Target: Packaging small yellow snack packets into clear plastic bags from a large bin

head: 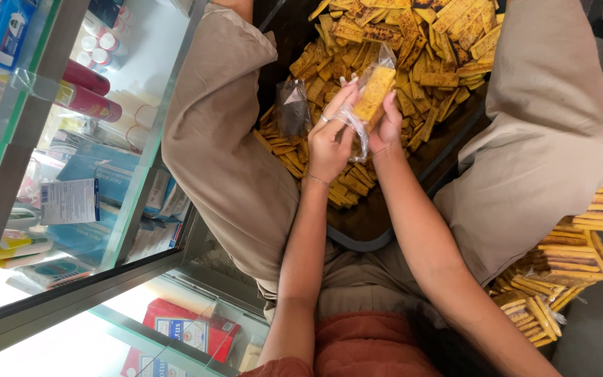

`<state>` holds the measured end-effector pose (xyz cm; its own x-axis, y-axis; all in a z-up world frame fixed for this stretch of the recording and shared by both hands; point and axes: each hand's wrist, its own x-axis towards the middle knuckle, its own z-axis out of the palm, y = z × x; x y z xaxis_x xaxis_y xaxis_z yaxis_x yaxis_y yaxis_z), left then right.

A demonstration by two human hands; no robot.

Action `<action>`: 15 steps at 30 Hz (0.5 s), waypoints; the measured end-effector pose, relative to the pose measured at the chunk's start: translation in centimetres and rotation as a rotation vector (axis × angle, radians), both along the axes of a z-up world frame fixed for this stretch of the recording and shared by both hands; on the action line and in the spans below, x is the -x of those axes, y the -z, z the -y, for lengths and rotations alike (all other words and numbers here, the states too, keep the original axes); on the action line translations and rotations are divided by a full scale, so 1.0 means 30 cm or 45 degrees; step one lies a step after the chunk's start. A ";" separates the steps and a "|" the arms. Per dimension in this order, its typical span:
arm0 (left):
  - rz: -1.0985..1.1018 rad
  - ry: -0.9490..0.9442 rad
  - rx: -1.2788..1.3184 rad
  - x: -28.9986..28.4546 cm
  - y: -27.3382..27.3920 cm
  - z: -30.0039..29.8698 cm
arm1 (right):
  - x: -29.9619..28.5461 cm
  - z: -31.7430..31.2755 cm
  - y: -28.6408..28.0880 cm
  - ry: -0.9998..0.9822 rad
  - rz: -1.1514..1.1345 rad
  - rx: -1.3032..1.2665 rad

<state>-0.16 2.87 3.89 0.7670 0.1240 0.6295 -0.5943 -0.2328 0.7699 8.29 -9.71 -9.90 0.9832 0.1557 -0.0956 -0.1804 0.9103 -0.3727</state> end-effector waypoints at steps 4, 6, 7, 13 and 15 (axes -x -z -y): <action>-0.009 0.046 -0.003 0.003 0.010 0.006 | -0.055 0.042 0.185 0.040 -0.045 0.075; -0.008 0.049 -0.012 0.000 0.022 0.003 | -0.076 0.060 0.260 0.043 -0.056 0.085; 0.038 -0.038 -0.118 -0.004 0.031 0.000 | -0.078 0.062 0.269 0.041 -0.085 0.041; 0.153 -0.290 -0.303 -0.024 0.049 -0.006 | -0.079 0.053 0.273 0.025 -0.119 -0.046; 0.174 -0.322 -0.339 -0.032 0.067 -0.003 | -0.090 0.069 0.312 0.012 -0.134 0.009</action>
